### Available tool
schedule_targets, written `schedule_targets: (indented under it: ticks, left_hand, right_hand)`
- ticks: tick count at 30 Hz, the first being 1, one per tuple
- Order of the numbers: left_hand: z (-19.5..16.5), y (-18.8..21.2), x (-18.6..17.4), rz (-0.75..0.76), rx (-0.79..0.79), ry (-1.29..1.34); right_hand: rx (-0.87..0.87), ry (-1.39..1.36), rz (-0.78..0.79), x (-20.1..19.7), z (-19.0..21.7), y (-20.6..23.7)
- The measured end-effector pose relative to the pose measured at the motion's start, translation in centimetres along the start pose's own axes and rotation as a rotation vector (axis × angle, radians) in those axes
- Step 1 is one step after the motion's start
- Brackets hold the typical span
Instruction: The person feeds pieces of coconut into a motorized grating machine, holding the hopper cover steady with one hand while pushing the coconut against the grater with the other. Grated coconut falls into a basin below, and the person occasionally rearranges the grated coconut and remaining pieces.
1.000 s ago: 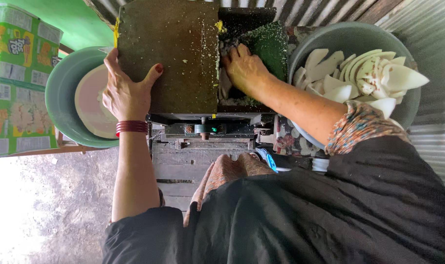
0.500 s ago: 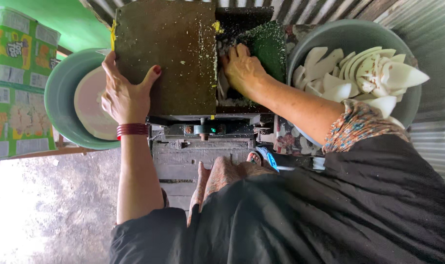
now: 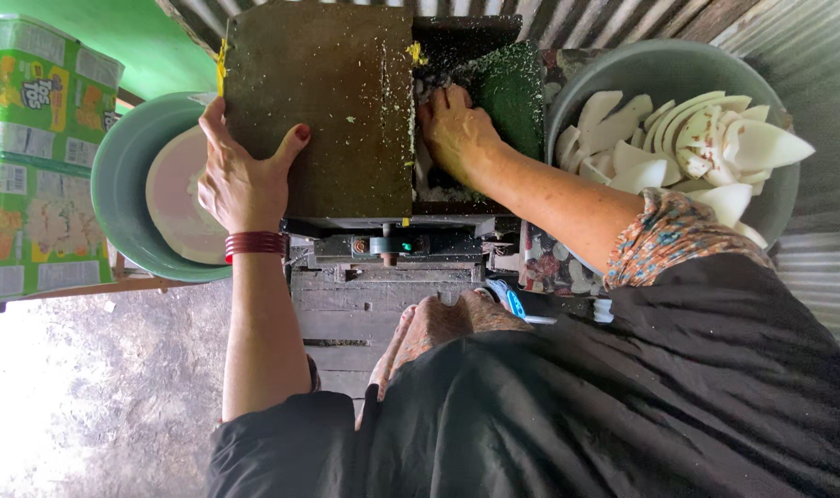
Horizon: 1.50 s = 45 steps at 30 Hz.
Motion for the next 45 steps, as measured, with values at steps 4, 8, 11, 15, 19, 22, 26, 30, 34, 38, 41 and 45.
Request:
schedule_targets:
  ticks: [4, 8, 11, 15, 19, 22, 26, 30, 34, 38, 41, 45]
  left_hand:
    - [0.2, 0.0, 0.1, 0.006, -0.012, 0.022]
    - [0.3, 0.0, 0.2, 0.020, -0.017, -0.029]
    - [0.4, -0.1, 0.2, 0.022, -0.025, -0.027]
    - [0.1, 0.1, 0.0, -0.001, 0.002, -0.041]
    - [0.4, 0.1, 0.2, 0.013, -0.024, 0.004]
    - [-0.1, 0.1, -0.1, -0.029, 0.031, -0.001]
    - [0.4, -0.1, 0.2, 0.003, -0.008, -0.008]
    - [0.3, -0.2, 0.2, -0.001, -0.007, -0.007]
    - [0.3, -0.3, 0.1, 0.007, -0.010, -0.007]
    - [0.2, -0.2, 0.2, 0.016, -0.008, -0.036]
    - [0.2, 0.0, 0.1, 0.018, -0.009, 0.006]
    - [0.1, 0.0, 0.0, 0.002, 0.016, 0.011]
  right_hand:
    - [-0.032, 0.004, 0.038, 0.1, 0.0, -0.2]
    - [-0.071, 0.130, 0.006, 0.3, -0.8, -0.6]
    - [-0.087, 0.376, 0.078, 1.3, -1.6, -1.1]
    - [0.013, 0.322, 0.186, 1.7, -2.0, -1.6]
    - [-0.059, 0.319, 0.285, 2.2, -0.3, -1.3]
    - [0.112, 0.171, 0.026, -0.5, -0.4, -1.1]
    - [0.073, 0.163, 0.074, -0.7, 0.3, -0.6]
    - [-0.065, 0.073, 0.278, -0.8, -0.2, -1.4]
    - [-0.095, -0.111, 0.792, 1.4, -2.4, -0.2]
    - [-0.476, 0.253, 0.794, 2.7, -2.2, 1.2]
    - [-0.085, -0.191, 0.723, 3.9, -3.2, 0.3]
    - [0.088, -0.410, 0.567, 4.7, -3.4, -0.2]
Point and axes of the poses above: each hand's wrist, its own y-axis away from the middle knuckle, its own x-axis out of the palm, z = x × y, the point moved 9 cm from there along -y, towards the middle knuckle, and after that the axes turned 3 degrees about -z, right-handed, at the moved point
